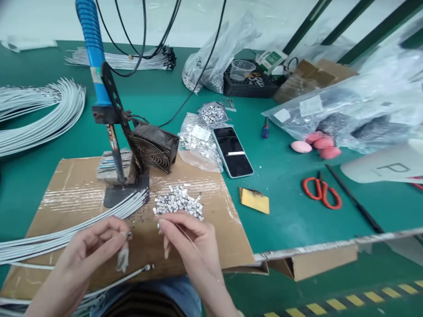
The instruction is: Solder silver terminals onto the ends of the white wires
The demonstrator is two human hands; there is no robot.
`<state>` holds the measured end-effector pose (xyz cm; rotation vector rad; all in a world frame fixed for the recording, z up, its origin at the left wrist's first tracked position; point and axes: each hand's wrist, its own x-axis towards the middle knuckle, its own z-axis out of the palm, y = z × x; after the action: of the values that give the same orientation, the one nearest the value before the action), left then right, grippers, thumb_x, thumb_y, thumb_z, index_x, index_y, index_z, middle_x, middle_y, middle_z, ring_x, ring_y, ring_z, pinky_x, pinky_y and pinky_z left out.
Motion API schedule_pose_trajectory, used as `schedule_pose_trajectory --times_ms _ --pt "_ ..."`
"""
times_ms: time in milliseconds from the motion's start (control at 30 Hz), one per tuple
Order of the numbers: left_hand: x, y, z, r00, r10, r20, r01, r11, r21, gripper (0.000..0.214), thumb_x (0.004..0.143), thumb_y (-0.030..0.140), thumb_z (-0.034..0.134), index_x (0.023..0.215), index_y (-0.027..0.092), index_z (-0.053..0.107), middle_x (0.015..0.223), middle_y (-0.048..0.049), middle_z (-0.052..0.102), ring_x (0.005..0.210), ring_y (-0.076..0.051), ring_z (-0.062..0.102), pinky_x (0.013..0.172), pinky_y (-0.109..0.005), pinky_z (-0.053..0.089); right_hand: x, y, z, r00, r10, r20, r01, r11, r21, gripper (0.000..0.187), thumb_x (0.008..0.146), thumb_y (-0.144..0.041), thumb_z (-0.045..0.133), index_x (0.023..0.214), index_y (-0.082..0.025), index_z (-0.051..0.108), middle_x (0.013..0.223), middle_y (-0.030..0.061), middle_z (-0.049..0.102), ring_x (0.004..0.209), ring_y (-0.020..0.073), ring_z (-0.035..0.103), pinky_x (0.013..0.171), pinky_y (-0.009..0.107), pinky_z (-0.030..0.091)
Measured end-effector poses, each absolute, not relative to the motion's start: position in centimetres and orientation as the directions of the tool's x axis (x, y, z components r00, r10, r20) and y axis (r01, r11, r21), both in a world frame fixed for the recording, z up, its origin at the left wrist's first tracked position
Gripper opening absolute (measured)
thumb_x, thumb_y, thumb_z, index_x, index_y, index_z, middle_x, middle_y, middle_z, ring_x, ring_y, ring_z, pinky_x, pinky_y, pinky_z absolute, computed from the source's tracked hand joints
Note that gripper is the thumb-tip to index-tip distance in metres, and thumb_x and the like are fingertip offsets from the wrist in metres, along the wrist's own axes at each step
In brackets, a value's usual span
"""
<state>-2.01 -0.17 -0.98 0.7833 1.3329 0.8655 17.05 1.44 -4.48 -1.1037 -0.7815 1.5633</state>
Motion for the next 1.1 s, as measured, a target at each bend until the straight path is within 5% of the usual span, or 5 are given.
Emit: schedule_pose_trajectory --times_ms 300,700,800,967,1100 --pt "-0.6 -0.5 0.1 -0.11 0.895 -0.433 -0.044 0.43 0.902 0.03 0.08 0.046 0.081 0.075 0.018 0.07 0.062 0.0021 0.06 0.06 -0.012 0.05 0.056 -0.019 0.042 16.5 0.8 -2.2 -0.094 0.978 -0.187 0.002 -0.188 -0.982 0.015 0.089 -0.035 0.078 0.093 -0.025 0.088 0.066 -0.0009 0.065 0.049 0.0089 0.056 0.049 0.02 0.049" --pt "0.4 -0.8 0.4 -0.213 0.922 -0.323 0.094 0.349 0.932 0.018 0.081 0.034 0.074 0.069 0.022 0.068 0.058 0.004 0.059 0.053 -0.012 0.052 0.052 -0.02 0.041 16.0 1.0 -2.6 -0.12 0.977 -0.177 -0.013 -0.18 -0.984 0.011 0.09 -0.028 0.077 0.092 -0.027 0.088 0.072 -0.0007 0.069 0.054 0.0089 0.058 0.05 0.017 0.049" --pt "0.2 -0.7 0.0 -0.199 0.927 -0.318 0.097 0.341 0.935 0.016 0.081 0.031 0.074 0.069 0.021 0.067 0.058 0.0036 0.06 0.054 -0.012 0.052 0.051 -0.019 0.04 16.2 0.8 -2.5 -0.129 0.99 0.05 0.105 0.063 -0.992 0.017 0.093 -0.019 0.072 0.101 -0.026 0.085 0.075 -0.0005 0.072 0.055 0.0096 0.061 0.054 0.018 0.054" --pt "-0.5 -0.7 -1.2 -0.07 0.943 -0.325 0.15 0.332 0.931 0.014 0.087 0.029 0.07 0.076 0.021 0.069 0.064 0.0006 0.066 0.059 -0.014 0.058 0.055 -0.02 0.044 16.6 0.1 -2.6 -0.391 0.788 0.475 0.494 0.616 -0.614 0.039 0.097 -0.003 0.058 0.133 -0.012 0.069 0.089 0.008 0.077 0.077 0.0195 0.071 0.074 0.029 0.062" --pt "0.0 -0.7 -0.9 -0.153 0.928 -0.34 0.108 0.357 0.928 0.013 0.082 0.028 0.073 0.073 0.021 0.069 0.064 0.0011 0.067 0.059 -0.014 0.06 0.056 -0.019 0.046 17.0 -0.6 -3.5 -0.441 0.71 0.549 0.633 0.68 -0.371 0.039 0.095 -0.004 0.061 0.134 -0.009 0.066 0.099 0.0107 0.08 0.094 0.0234 0.074 0.095 0.032 0.059"
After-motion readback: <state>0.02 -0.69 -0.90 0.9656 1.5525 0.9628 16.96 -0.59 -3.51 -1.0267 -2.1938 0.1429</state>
